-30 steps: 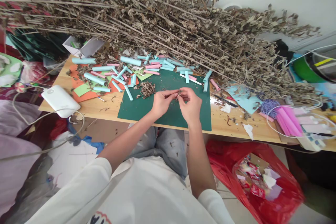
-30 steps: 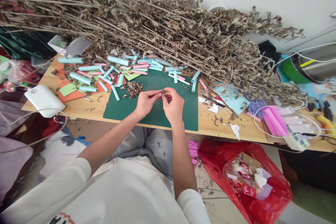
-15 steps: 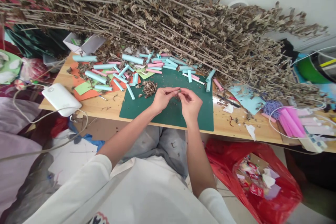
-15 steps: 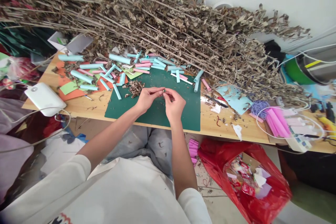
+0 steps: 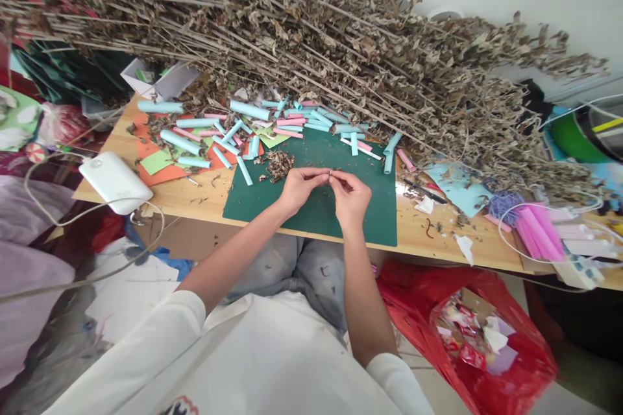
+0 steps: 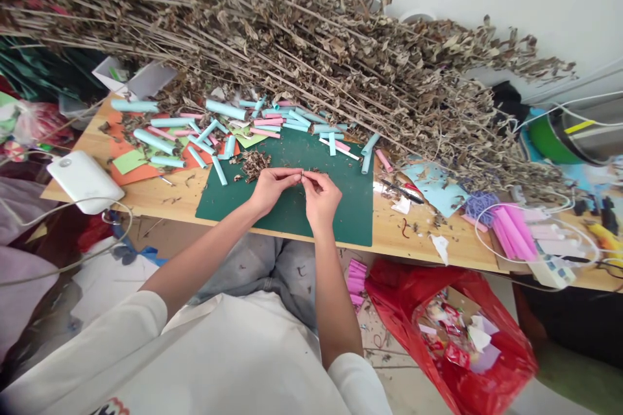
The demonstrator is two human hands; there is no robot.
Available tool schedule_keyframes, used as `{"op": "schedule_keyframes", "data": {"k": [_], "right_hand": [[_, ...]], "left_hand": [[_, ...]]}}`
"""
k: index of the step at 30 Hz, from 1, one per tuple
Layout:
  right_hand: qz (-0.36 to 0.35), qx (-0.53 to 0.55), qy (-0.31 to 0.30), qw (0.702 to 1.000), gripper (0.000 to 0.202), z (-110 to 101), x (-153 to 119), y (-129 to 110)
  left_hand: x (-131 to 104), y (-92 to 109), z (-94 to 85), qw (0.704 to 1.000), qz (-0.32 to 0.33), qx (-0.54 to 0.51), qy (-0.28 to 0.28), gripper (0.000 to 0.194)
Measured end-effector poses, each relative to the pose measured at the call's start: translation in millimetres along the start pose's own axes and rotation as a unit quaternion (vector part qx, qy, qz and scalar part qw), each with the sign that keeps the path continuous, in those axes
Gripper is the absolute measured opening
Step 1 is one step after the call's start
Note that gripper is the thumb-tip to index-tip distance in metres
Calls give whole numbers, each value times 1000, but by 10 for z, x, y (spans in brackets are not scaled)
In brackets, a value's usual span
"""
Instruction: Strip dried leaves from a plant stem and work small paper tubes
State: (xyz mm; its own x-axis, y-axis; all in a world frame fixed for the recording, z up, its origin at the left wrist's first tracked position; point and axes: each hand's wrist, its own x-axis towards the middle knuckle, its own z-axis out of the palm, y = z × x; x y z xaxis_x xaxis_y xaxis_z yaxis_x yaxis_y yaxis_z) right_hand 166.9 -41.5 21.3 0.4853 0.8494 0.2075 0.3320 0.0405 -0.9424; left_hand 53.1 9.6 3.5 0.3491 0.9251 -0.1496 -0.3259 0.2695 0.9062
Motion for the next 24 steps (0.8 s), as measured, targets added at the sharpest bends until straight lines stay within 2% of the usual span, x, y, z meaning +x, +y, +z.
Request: {"op": "schedule_keyframes", "data": {"k": [3,6,9,12,16,20,24], "right_hand": [[28,21,5,999,16,19,-34,36],[43,12,-10,999,16,9,-100,51],[26,9,-28,999,21,-16,-175,43],[0,-8,-31,999,25,-44,-200,28],[-30,-23,-34,999,19,-72,-128,47],[20,45,-53,997,18,-63,-25,114],[71,95,-57,991,20,-35,13,131]], "left_hand": [[-35,20,-25,999,17,26,-28,27],[-41,40,-55,998,4,54,-42,26],[-22,44,-82,995,-8,89,-47,26],[2,54,-95,990,18,130,-52,21],[18,101,-104,991,25,119,-53,21],[2,145,-138,996,-27,71,-49,33],[-30,135,-164,998,-21,50,-33,37]]}}
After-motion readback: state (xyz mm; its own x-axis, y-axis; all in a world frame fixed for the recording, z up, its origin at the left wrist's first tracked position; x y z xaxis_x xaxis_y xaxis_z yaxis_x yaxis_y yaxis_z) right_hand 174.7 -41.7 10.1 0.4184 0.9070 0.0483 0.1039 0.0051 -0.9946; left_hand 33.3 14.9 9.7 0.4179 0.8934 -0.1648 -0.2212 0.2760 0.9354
